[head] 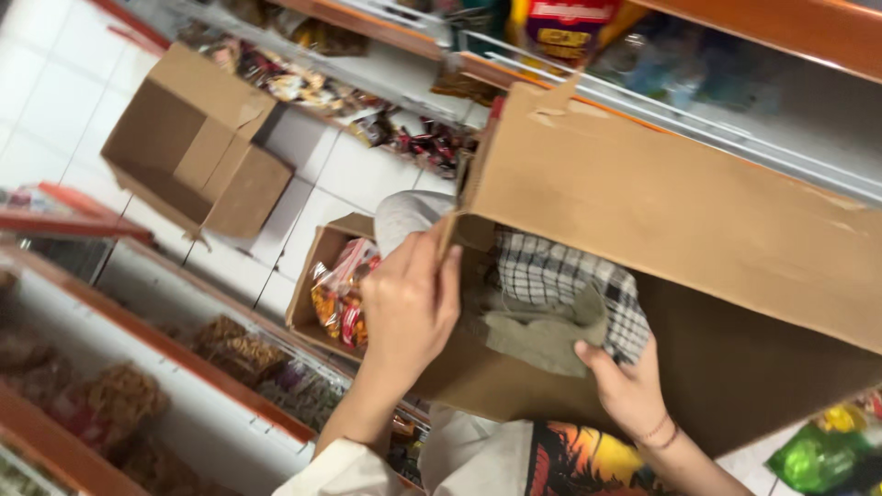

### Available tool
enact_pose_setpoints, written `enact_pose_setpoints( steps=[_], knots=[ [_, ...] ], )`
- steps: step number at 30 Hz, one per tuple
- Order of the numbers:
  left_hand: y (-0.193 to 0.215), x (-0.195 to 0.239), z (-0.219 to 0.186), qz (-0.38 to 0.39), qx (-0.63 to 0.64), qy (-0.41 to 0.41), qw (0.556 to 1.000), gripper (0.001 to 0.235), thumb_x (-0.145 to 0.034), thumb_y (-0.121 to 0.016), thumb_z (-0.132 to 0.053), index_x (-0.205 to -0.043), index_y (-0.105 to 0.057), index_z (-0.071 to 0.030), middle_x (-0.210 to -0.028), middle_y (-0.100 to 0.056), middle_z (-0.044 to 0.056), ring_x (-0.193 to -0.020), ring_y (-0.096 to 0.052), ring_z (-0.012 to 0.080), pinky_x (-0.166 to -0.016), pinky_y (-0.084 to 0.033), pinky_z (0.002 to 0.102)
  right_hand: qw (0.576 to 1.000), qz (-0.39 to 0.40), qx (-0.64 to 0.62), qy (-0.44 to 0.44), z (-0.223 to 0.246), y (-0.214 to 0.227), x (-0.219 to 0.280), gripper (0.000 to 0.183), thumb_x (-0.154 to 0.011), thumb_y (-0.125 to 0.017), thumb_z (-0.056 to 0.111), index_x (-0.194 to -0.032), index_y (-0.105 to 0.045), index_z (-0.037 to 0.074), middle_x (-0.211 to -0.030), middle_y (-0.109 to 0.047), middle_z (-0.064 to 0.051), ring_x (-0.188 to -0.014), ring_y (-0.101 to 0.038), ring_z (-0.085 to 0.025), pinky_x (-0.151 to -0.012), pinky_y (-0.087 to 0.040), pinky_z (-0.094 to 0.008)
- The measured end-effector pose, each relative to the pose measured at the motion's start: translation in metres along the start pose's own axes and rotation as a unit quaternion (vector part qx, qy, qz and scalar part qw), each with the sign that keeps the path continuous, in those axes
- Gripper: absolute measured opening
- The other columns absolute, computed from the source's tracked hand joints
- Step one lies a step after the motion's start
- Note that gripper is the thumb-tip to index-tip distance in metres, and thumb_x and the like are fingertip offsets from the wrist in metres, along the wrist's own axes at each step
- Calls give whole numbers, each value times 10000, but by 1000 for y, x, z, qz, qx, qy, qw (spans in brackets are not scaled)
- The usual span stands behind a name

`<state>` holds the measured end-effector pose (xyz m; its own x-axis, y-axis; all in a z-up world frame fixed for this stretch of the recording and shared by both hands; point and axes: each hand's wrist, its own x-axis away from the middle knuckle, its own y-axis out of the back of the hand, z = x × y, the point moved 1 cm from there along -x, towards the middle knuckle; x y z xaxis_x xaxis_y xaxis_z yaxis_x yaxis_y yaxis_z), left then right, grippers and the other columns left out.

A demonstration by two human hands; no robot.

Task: The person sits on the floor of a store aisle and restocks shelves. They take packaged snacks from a cardboard box, wipe them with a cloth, scan the barcode with a handheld scanner, and place them on the shelf.

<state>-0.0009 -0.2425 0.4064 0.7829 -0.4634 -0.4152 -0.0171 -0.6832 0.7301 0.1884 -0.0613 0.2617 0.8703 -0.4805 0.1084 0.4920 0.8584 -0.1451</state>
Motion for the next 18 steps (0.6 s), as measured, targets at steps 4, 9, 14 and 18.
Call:
enact_pose_setpoints(
  steps=[4,9,14,18],
  knots=[
    [18,-4,-7,-7,-45,-32,998,331,-919,-712,-72,-1238,-662,4,-871,-646,138,-690,-650,308,-613,-514,418,998,17,-54,9,1,-4,13,480,-829,-632,-90,-1308,-599,-64,-1224,-689,-106,-1124,-638,-186,-1008,-502,-326],
    [60,-6,-5,-35,-106,-42,993,366,-909,-722,-71,-1256,-650,20,-872,-632,130,-665,-635,283,-589,-499,401,982,4,-190,23,0,-23,6,567,-839,-574,-155,-1395,-529,-55,-1311,-645,-129,-1212,-622,-230,-1080,-486,-376],
    [101,-2,20,-69,-146,25,987,289,-940,-705,-61,-1224,-668,-24,-869,-644,127,-683,-647,300,-597,-494,417,980,41,-190,30,7,-36,-3,584,-841,-560,-170,-1413,-523,-59,-1329,-639,-141,-1224,-624,-247,-1104,-484,-392],
    [132,11,44,-147,-127,100,976,148,-1008,-677,-75,-1152,-684,-43,-892,-679,167,-720,-673,323,-646,-508,409,981,83,-177,15,-2,-30,-2,593,-822,-597,-164,-1399,-520,-55,-1307,-643,-150,-1193,-639,-258,-1061,-507,-393]
  ],
)
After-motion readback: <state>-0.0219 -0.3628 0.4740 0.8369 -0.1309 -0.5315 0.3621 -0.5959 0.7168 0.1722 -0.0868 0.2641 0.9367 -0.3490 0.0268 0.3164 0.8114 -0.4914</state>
